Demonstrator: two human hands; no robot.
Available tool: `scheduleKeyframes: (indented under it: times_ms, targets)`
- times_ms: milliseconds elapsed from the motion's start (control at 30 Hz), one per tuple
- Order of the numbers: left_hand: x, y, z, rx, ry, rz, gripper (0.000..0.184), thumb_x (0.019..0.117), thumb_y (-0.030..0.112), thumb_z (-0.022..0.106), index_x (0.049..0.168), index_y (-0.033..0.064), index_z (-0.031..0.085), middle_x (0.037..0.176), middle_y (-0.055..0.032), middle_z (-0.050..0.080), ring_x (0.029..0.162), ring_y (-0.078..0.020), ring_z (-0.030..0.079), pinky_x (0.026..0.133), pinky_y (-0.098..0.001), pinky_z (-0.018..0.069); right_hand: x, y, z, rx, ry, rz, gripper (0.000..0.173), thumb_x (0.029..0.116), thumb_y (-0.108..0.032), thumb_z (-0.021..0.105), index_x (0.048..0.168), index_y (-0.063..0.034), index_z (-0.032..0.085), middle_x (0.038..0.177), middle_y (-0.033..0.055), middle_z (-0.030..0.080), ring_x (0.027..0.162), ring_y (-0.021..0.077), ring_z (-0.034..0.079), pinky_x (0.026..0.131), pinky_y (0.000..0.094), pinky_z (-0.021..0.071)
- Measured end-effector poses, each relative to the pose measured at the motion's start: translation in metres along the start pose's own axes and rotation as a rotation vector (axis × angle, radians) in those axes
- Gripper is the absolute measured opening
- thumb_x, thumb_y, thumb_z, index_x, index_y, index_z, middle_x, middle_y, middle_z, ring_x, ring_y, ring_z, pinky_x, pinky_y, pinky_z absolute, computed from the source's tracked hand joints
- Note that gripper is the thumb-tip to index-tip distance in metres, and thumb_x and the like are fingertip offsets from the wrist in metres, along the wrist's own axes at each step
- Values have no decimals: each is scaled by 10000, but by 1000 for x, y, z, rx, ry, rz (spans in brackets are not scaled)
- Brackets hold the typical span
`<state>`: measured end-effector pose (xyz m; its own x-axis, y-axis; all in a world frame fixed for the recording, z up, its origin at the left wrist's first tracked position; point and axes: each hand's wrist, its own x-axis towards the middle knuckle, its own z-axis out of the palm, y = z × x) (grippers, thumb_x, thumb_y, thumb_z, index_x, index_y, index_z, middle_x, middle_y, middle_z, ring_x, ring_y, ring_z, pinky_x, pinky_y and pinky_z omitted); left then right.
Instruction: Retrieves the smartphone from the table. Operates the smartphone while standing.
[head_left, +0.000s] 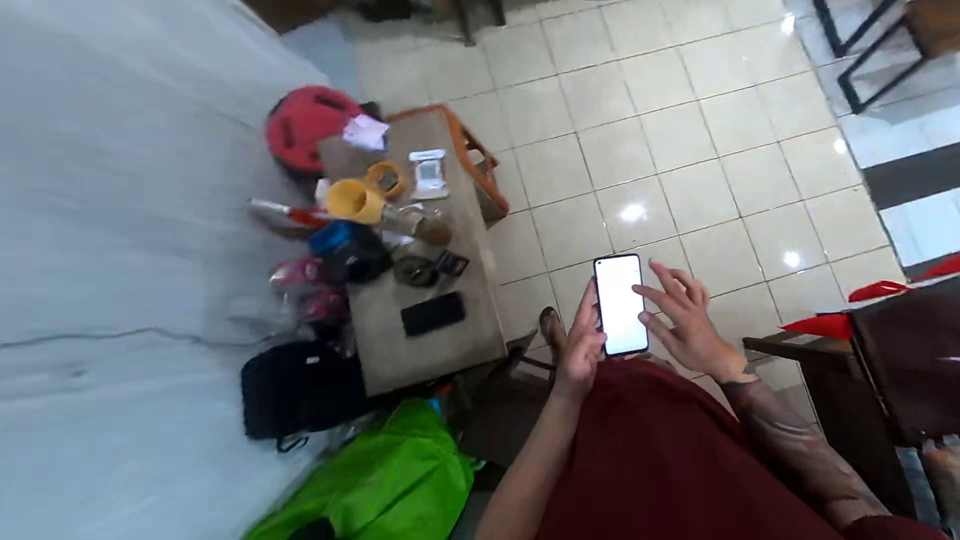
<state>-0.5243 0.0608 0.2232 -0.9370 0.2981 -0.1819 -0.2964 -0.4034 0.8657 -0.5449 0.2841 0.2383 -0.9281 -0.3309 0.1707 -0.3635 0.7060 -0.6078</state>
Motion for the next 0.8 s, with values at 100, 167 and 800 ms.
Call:
scheduleKeyframes:
  times_ms: [100, 167, 800]
  targets:
    - [-4, 2, -1, -1, 6, 6, 814, 904, 204, 443, 1660, 286, 154, 1570, -133, 444, 1315, -294, 558, 998, -514, 532, 7, -3, 3, -27, -16, -32, 451, 1055, -485, 489, 1463, -314, 576, 1685, -42, 285, 1520, 283, 273, 1126, 629, 277]
    - [-7, 3, -2, -1, -11, 20, 826, 897, 191, 438, 1661, 281, 138, 1578, -127, 434, 1326, -288, 550, 1015, -512, 523, 12, -7, 3, -28, -21, -52, 461, 1055, -491, 483, 1473, -313, 567, 1685, -40, 287, 1526, 289, 255, 1128, 629, 262]
    - [-14, 5, 5, 18, 11, 14, 837, 882, 179, 434, 1651, 355, 154, 1523, -98, 504, 1219, -257, 609, 910, -478, 548, 10, -13, -9, -9, 23, -109, 458, 1059, -468, 482, 1458, -272, 591, 1677, -1, 305, 1526, 300, 248, 1151, 621, 220]
